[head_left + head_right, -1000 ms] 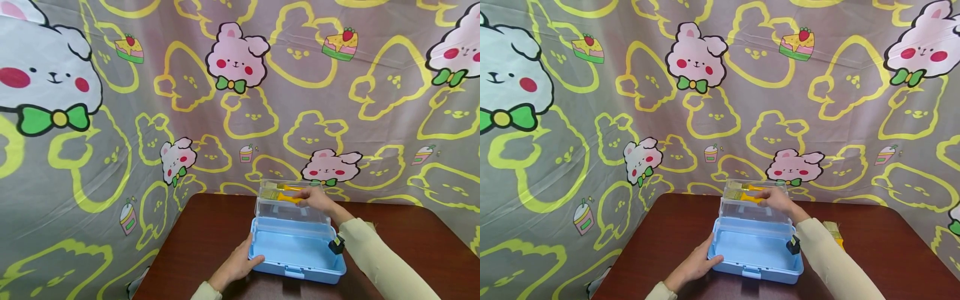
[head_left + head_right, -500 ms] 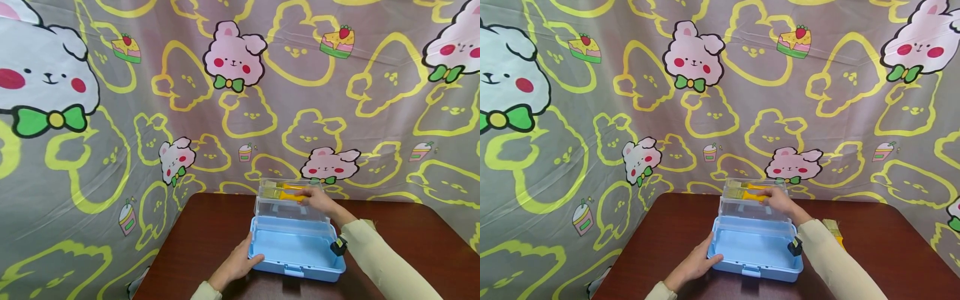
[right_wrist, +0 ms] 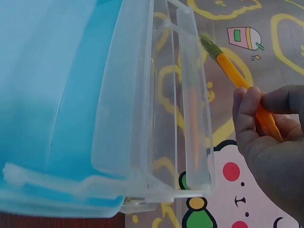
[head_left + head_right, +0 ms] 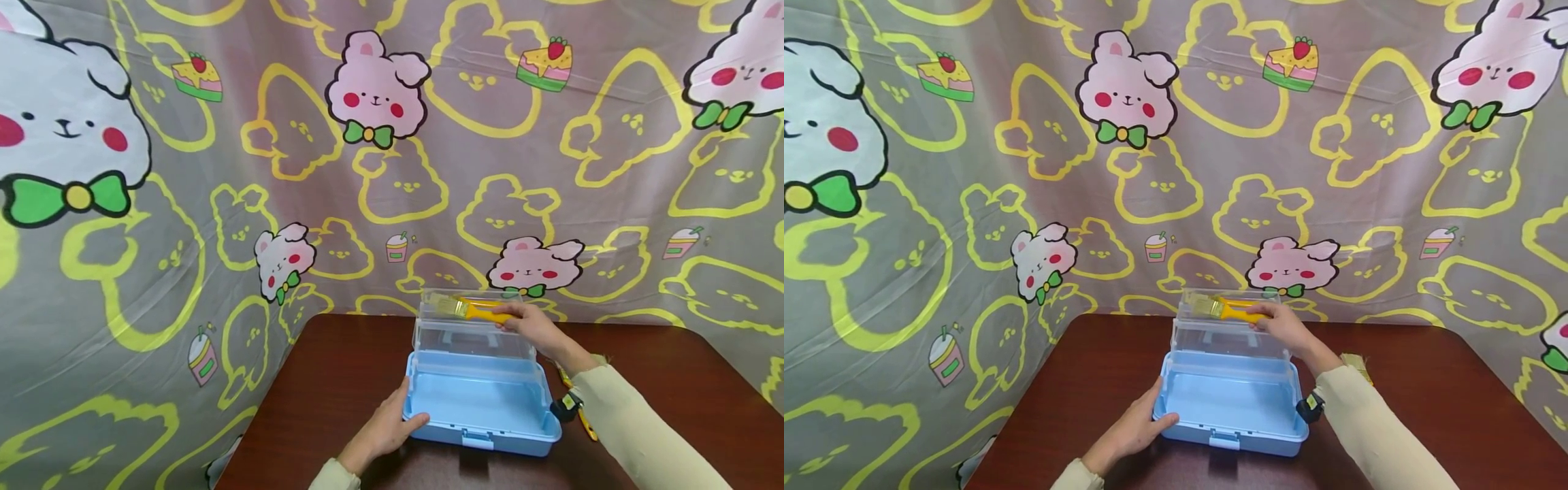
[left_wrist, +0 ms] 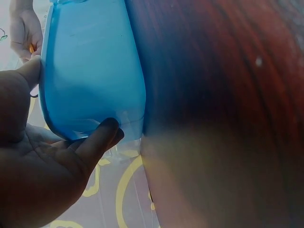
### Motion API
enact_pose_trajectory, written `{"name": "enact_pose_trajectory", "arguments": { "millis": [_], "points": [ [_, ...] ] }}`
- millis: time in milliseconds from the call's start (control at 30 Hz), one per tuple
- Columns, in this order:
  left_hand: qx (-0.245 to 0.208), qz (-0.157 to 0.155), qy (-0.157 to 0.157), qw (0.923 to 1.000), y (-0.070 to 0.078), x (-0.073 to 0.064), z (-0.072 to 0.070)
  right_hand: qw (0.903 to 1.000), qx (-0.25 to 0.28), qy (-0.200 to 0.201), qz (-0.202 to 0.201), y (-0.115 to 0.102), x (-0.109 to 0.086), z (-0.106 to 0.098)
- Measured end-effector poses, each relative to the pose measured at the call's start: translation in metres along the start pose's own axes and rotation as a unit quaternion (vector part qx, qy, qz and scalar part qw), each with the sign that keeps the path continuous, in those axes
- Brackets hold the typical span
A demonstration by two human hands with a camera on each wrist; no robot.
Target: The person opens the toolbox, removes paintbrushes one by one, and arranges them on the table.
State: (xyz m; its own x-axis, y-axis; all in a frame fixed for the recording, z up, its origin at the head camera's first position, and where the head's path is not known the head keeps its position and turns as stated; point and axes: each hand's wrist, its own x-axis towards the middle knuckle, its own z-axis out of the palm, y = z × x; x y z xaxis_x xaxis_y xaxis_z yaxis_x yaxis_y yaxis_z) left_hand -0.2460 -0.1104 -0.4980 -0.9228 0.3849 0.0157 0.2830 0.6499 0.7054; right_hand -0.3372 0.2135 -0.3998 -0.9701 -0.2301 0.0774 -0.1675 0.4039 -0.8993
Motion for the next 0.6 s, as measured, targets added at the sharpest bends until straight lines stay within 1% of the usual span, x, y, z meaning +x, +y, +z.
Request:
{"name": "enact_pose_trajectory", "arguments": {
  "millis": [133,300,400,600],
  "points": [
    [-0.005,-0.006,-0.003,1.0000,0.000,0.000,0.000,0.9999,0.003,0.009,0.002,-0.001,-0.008,-0.006],
    [-0.004,0.003,0.002,1.0000,-0.001,0.001,0.000,0.9997,0.010,0.021,0.003,0.000,-0.020,-0.014],
    [-0.006,0.008,0.001,1.0000,-0.002,0.001,0.000,0.9997,0.006,0.023,0.000,0.004,-0.027,-0.021],
    [0.003,0.013,0.004,0.9999,-0.004,0.002,0.001,0.9993,0.001,0.034,0.013,0.014,-0.040,-0.036]
  ]
}}
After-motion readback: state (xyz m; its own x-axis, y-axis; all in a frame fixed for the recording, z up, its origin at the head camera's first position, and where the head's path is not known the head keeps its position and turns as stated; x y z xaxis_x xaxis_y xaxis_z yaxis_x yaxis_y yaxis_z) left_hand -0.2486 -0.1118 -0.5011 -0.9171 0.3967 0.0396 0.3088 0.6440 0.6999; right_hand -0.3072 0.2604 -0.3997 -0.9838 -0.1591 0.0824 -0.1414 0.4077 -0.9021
